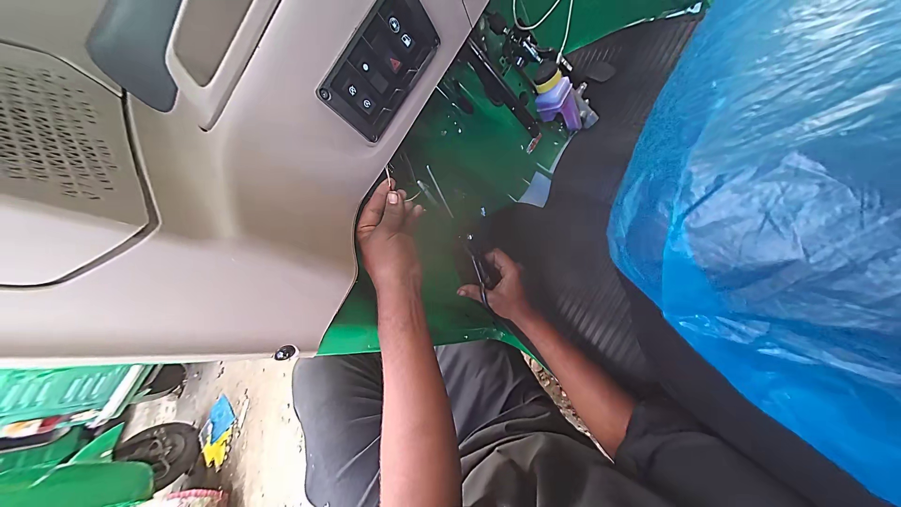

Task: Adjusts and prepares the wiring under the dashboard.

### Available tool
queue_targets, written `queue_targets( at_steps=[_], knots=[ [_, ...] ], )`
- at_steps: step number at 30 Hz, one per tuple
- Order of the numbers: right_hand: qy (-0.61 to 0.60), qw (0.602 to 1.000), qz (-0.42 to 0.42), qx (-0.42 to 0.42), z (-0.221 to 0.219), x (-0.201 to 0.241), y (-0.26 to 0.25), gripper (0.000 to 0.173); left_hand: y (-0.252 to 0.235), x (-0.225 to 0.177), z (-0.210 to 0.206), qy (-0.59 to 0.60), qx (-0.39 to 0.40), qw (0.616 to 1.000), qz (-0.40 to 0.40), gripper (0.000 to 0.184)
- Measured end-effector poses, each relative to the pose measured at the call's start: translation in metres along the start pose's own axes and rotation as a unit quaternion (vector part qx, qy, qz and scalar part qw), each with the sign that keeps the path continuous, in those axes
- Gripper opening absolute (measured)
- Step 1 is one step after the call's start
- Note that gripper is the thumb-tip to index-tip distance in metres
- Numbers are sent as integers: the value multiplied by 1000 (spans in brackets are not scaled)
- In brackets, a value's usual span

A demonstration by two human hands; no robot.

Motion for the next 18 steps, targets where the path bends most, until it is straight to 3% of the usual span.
queue_targets(
  at_steps=[6,18],
  knots=[
    [65,998,4,-2,-7,5,-7,58,1,0,1,23,-1,1000,-9,23],
    [132,983,82,-94,-11,32,-17,56,1,4,7,32,-36,999,-3,17]
  ],
)
Point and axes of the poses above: each hand's wrist, its own y-axis away from the middle knuckle, its own z-axis out of the back of the hand, x = y × z, the point moved 7 cm from there along -y, towards the middle knuckle, and after that the axes turned 10 degrees about y, right-handed, at the moved point
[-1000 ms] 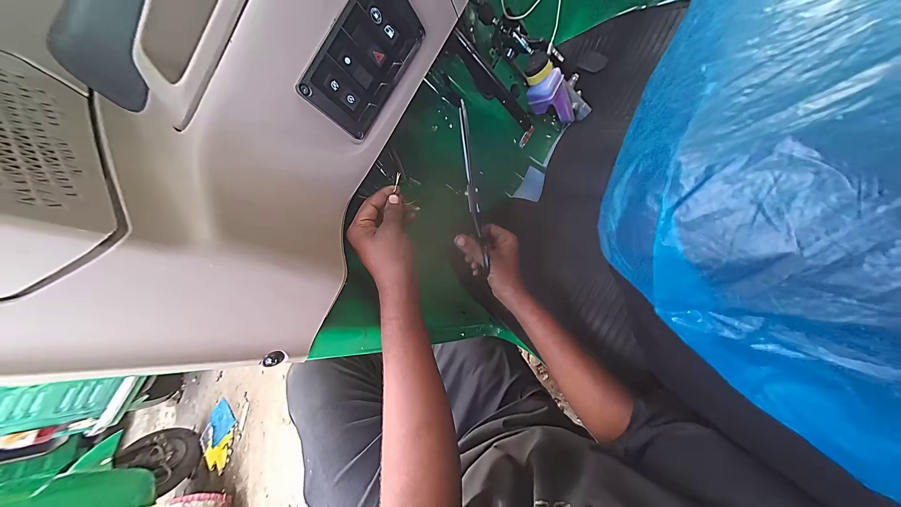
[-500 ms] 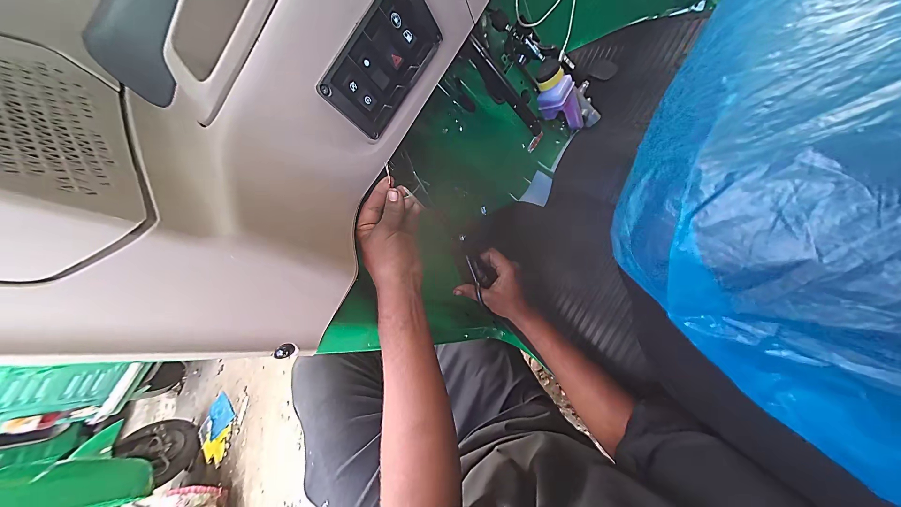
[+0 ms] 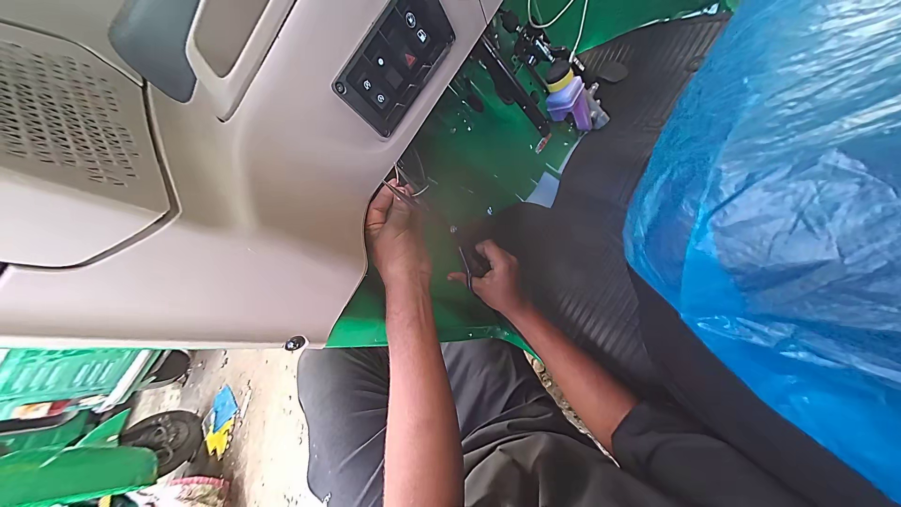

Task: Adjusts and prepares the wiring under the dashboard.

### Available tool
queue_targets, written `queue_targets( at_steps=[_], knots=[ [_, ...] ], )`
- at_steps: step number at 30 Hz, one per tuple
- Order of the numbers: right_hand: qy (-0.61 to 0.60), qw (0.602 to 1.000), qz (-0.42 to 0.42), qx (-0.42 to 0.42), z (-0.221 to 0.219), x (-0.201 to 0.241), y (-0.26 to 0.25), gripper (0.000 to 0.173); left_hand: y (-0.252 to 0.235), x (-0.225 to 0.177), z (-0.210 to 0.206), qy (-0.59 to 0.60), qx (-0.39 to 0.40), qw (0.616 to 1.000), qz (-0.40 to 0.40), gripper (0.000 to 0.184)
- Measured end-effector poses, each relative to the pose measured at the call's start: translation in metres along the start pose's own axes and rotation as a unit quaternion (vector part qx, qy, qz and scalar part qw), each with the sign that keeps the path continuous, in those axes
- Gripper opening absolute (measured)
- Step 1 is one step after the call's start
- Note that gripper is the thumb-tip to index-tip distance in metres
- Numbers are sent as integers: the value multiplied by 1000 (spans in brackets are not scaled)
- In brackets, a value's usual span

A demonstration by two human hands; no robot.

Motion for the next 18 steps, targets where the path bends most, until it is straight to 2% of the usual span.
queue_targets(
  at_steps=[18],
  knots=[
    [40,998,27,-33,0,24,-20,51,-1,2,1,13,7,1000,-9,24]
  ],
)
Point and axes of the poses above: each hand's wrist, its own y-axis away from the middle knuckle, its own z-axis out of the back of the hand, x = y × z, the point moved 7 cm from there along -y, towards the middle knuckle, and after that the axes turned 10 degrees about y, right-handed, at the moved point
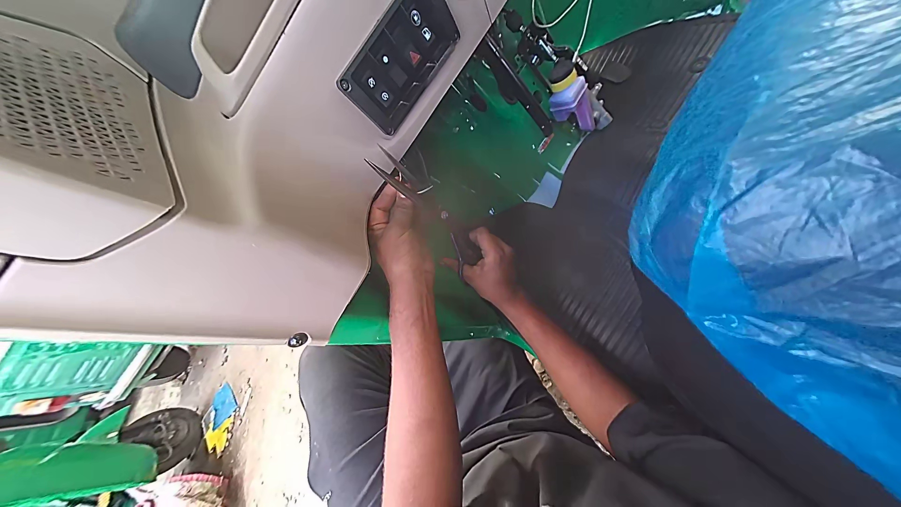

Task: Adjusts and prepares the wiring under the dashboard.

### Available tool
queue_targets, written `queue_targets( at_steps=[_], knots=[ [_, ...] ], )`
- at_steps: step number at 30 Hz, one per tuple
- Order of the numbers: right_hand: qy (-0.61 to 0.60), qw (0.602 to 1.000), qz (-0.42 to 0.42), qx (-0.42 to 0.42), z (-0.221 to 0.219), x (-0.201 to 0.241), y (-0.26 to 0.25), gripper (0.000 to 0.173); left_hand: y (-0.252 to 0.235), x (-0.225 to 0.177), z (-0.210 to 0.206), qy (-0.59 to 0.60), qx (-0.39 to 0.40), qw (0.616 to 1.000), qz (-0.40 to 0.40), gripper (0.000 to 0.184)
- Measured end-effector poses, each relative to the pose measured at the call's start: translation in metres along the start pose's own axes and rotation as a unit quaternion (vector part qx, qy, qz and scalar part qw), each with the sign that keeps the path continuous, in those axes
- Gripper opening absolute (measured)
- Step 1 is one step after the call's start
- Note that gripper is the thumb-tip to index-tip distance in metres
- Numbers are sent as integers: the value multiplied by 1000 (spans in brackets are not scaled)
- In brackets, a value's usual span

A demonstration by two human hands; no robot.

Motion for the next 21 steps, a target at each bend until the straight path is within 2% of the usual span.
queue_targets(
  at_steps=[3,9,12,21],
  knots=[
    [8,1000,-6,7,-1,-1,0,48,1,0,-1,3,3,1000,-1,24],
    [23,1000,-4,15,-3,2,2,30,2,-1,-1,-9,-11,1000,1,23],
    [21,999,-18,36,-5,3,4,37,3,-2,-1,-16,-11,1000,-7,24],
    [42,996,-40,69,-9,11,7,41,4,-4,-2,-30,-6,999,-26,24]
  ],
)
Point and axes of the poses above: each hand's wrist, its own y-axis away from the middle knuckle, its own z-axis out of the back of the hand, x = y × z, the point moved 7 cm from there along -y, towards the middle knuckle, and after that the axes turned 10 degrees about y, right-handed, at the moved point
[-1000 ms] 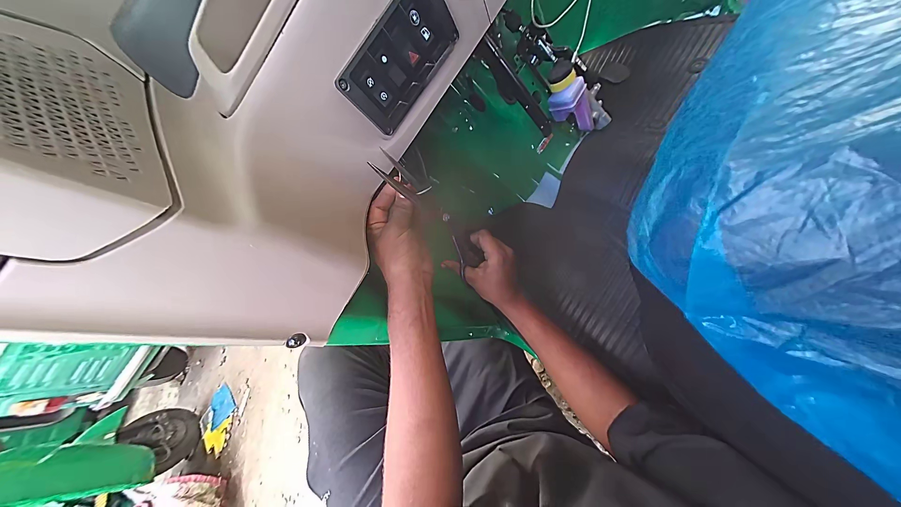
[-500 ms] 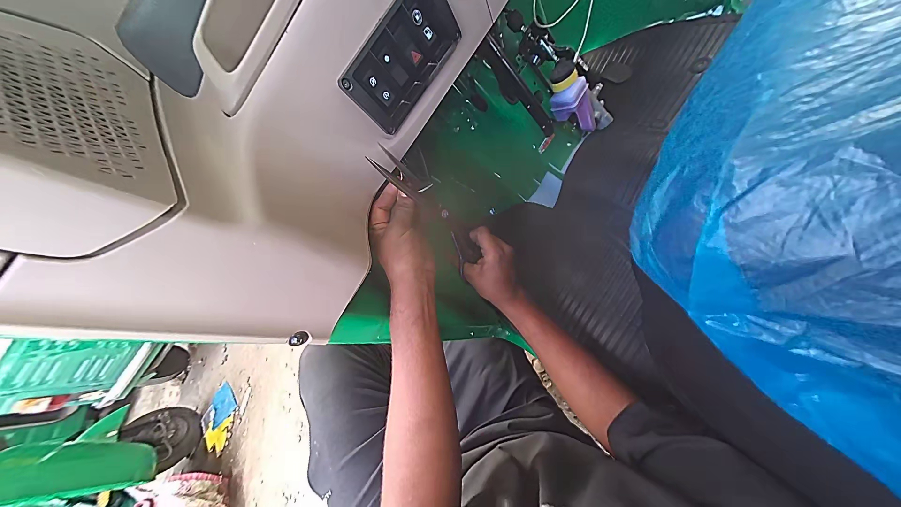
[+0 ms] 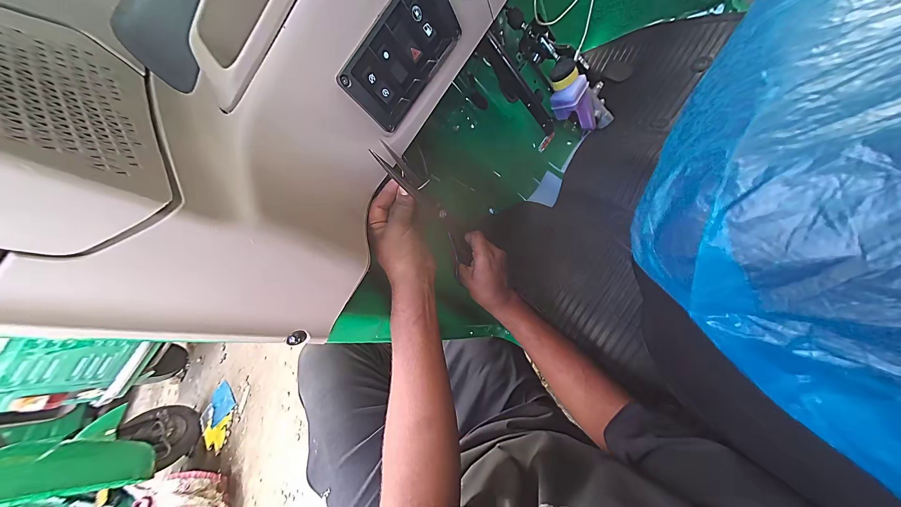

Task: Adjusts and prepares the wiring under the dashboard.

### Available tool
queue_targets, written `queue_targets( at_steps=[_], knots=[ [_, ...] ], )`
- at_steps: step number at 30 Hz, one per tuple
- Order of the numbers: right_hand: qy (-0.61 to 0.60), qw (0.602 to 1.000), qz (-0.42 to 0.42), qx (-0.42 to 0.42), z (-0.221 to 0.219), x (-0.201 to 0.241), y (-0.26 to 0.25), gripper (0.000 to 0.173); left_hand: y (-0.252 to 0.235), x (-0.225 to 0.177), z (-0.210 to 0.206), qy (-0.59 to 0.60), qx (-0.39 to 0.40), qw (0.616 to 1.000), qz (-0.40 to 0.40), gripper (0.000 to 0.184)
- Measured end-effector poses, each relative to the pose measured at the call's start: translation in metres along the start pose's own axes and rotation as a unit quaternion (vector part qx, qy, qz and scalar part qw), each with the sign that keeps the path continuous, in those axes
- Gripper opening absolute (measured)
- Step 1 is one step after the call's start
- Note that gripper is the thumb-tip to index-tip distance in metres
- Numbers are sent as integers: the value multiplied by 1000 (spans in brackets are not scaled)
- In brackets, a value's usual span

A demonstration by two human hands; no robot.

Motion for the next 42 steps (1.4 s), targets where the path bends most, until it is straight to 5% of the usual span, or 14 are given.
queue_targets(
  at_steps=[34,42],
  knots=[
    [-37,999,-11,11,-5,-2,0,21,-1,-1,-1,-14,7,1000,-19,21],
    [-205,970,-103,79,-5,-2,3,52,3,-2,-1,2,-29,1000,9,24]
  ],
)
Point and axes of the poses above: each hand's wrist, its own y-axis away from the middle knuckle, its own z-axis out of the back of the hand, x = y × z, the point moved 7 cm from there along -y, towards the middle knuckle, and after that the axes turned 10 degrees about y, right-handed, at the moved point
